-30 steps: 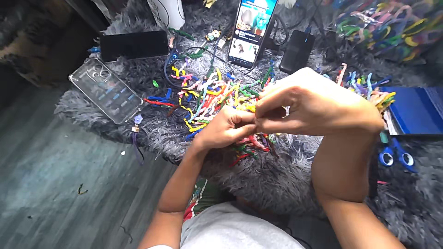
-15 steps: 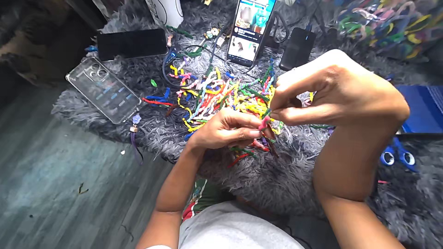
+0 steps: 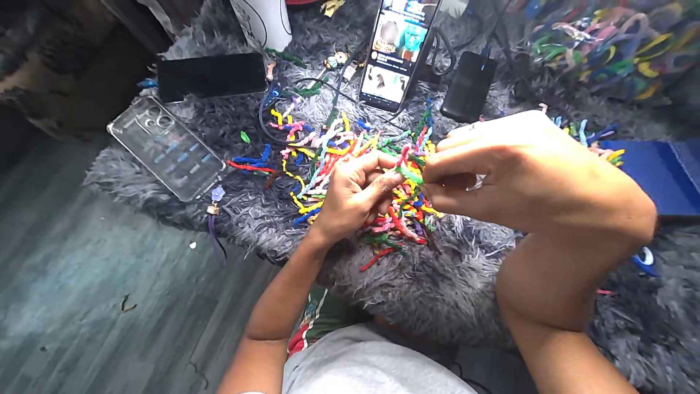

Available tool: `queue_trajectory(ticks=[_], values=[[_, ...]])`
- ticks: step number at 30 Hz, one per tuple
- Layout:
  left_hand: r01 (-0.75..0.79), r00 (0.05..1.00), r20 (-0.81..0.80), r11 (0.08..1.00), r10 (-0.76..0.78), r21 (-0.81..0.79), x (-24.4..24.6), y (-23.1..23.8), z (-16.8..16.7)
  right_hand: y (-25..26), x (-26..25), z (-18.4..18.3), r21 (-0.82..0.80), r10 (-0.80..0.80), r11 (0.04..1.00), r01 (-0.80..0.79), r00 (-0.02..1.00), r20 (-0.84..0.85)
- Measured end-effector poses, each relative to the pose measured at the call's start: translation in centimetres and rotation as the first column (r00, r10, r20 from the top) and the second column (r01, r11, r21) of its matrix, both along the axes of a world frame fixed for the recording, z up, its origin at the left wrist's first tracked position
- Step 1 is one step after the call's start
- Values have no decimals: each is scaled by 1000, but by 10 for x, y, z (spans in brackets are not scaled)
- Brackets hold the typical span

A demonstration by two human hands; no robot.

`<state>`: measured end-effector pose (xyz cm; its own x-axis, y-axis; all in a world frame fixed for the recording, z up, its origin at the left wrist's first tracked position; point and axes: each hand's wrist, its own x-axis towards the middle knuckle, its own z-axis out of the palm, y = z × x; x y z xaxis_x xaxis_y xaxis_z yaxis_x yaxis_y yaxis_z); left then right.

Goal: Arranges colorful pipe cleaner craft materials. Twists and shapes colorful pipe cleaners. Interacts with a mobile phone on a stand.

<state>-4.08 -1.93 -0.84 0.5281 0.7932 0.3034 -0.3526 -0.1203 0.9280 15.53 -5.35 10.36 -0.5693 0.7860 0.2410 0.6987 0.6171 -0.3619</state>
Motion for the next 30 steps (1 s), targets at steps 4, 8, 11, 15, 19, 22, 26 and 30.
queue_trajectory(ticks=[4,8,11,15,19,22,26,30], values=[[139,963,237,989,-125,-43,-2,3,-1,11,10,-2,-52,59,997,-62,996,-73],[309,919,251,951,-305,24,-7,9,-3,25,30,-2,-139,92,984,-114,983,-156],[394,905,141,916,-400,71,-8,10,-3,26,34,-1,-151,111,978,-145,971,-210],[363,932,-59,921,-359,139,-5,8,-5,24,26,-2,-152,155,971,-187,968,-199],[112,982,-184,925,-47,363,2,4,-8,21,16,-5,-150,128,977,-155,976,-178],[-122,974,-112,876,195,466,5,2,-8,21,9,-6,-123,78,988,-96,986,-149],[-241,937,-129,867,325,436,5,0,-8,16,-4,-7,-11,-2,1000,1,993,-121],[-156,987,-30,987,157,26,2,-2,1,8,-7,-3,78,4,997,3,996,-90]])
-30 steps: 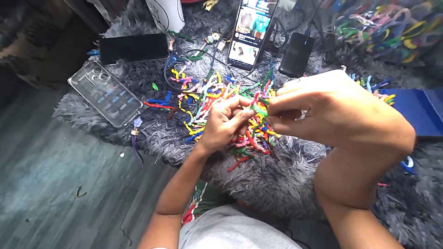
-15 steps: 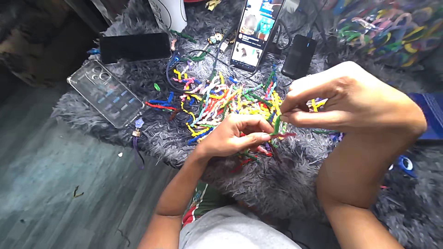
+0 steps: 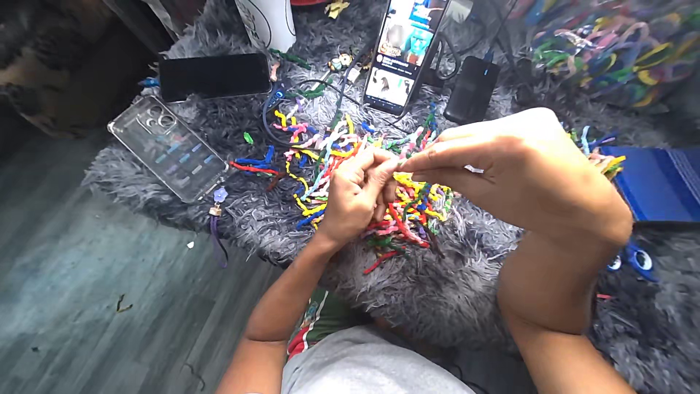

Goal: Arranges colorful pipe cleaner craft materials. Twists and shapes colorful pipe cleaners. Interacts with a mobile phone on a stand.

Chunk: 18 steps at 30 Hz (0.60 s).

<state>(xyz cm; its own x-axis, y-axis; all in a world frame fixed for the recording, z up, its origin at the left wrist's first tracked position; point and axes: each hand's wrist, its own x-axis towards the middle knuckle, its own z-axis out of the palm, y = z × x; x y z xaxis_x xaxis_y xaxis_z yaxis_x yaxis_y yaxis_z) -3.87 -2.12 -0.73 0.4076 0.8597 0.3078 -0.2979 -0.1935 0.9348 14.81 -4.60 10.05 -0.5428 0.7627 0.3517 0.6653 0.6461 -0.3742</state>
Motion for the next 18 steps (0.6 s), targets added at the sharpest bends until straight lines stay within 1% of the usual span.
queue_trajectory(ticks=[1,3,5,6,7,9,10,11,12,13,14,15,16,17,18], values=[[43,995,91,997,-38,-63,1,2,1,0,1,0,0,22,1000,-22,1000,-12],[118,965,246,987,-88,-112,2,3,1,2,6,1,-30,75,997,-76,996,-55],[217,920,357,969,-164,-116,-1,4,0,8,12,0,-73,145,985,-156,980,-139],[302,883,401,949,-243,-90,-4,5,-1,13,18,-1,-107,191,971,-215,961,-200],[409,832,429,911,-352,-45,-8,8,-3,19,24,-3,-148,243,945,-292,929,-279],[619,699,421,784,-578,49,-11,13,-6,31,33,-9,-211,309,885,-415,863,-401],[687,645,395,723,-654,76,-11,14,-7,35,32,-12,-232,321,864,-447,843,-431],[722,621,352,686,-701,91,-11,15,-8,38,29,-15,-242,331,852,-463,837,-436],[728,628,303,679,-717,98,-12,15,-8,39,25,-16,-239,343,855,-460,847,-406],[709,665,231,698,-710,100,-13,15,-8,38,21,-15,-223,350,870,-440,869,-350],[664,729,137,742,-670,97,-14,14,-8,35,19,-13,-199,336,896,-397,899,-280],[595,799,45,799,-600,85,-13,12,-7,31,18,-10,-166,286,933,-318,939,-190],[498,867,-54,864,-495,73,-11,10,-6,25,18,-6,-128,212,966,-224,972,-100],[395,912,-139,917,-385,55,-8,7,-5,17,18,-1,-81,124,989,-125,992,-18],[314,937,-168,949,-307,15,-5,5,-4,10,17,3,-30,43,999,-42,998,45]])
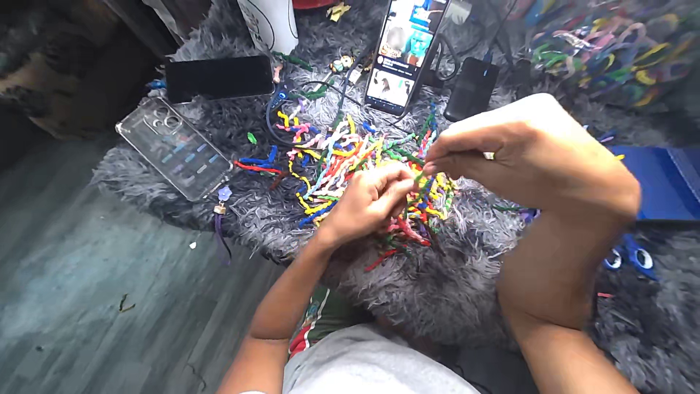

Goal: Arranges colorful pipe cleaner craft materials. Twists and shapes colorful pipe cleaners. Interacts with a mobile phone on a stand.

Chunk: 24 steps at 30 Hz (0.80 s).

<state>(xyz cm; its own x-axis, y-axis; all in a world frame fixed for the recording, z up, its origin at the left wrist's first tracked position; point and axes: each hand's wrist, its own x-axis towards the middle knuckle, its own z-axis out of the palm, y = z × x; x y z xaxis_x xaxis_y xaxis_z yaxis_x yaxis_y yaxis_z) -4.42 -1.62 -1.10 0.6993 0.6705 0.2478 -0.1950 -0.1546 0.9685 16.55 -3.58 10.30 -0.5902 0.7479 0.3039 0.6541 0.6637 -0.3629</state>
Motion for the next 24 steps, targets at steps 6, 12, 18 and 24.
queue_trajectory(ticks=[6,12,18,24], values=[[-88,927,335,966,168,-242,4,1,4,-3,2,2,8,-16,1000,17,998,-67],[-153,924,321,971,207,-185,8,4,0,77,26,-57,138,-460,840,524,824,-332],[-147,953,232,967,195,-207,4,-2,4,115,37,-109,158,-659,714,682,731,-179],[-134,942,271,961,200,-241,6,-1,3,121,36,-111,178,-679,687,705,709,-191]])
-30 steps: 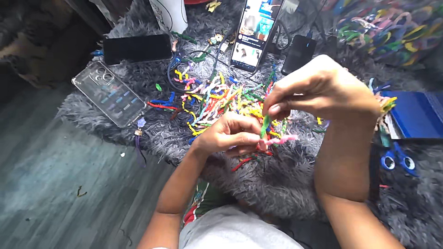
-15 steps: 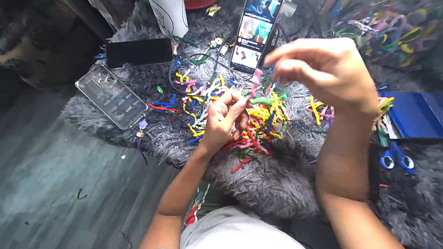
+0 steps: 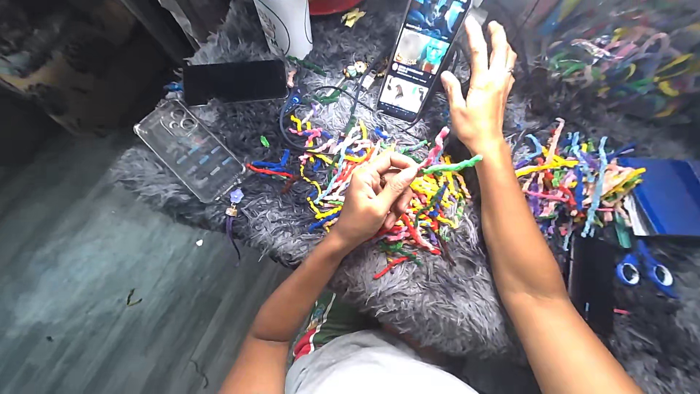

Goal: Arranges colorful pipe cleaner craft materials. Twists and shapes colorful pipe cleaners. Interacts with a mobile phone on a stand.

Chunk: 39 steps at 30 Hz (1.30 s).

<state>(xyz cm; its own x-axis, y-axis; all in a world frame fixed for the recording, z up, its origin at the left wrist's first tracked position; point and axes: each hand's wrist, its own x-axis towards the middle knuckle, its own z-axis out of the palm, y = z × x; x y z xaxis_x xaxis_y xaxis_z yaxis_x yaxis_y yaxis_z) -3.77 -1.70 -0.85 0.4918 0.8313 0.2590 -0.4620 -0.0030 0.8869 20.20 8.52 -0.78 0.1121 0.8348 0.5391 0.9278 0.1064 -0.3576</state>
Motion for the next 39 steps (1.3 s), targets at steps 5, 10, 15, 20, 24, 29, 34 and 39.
queue_trajectory(ticks=[5,10,15,20,24,29,34,39], values=[[-41,993,102,993,52,-107,1,3,2,-14,-13,22,56,246,969,-240,935,-257],[-102,986,119,986,118,-130,0,4,2,-26,-33,40,76,348,937,-340,894,-284],[-89,988,111,986,106,-143,1,5,2,-15,-27,5,-112,15,994,2,989,150],[-101,989,94,983,117,-155,2,4,2,-11,-20,-4,128,31,991,-49,990,139],[-95,991,85,986,107,-137,1,4,2,-11,-23,0,184,5,983,-24,995,98],[-61,991,110,990,74,-124,1,5,-1,-8,-26,-1,115,-10,993,-2,994,105],[-45,991,119,990,62,-135,1,6,-1,3,-30,-6,150,-63,988,37,983,171],[-21,990,134,991,39,-130,0,7,-2,16,-41,0,130,-86,990,57,971,225]])
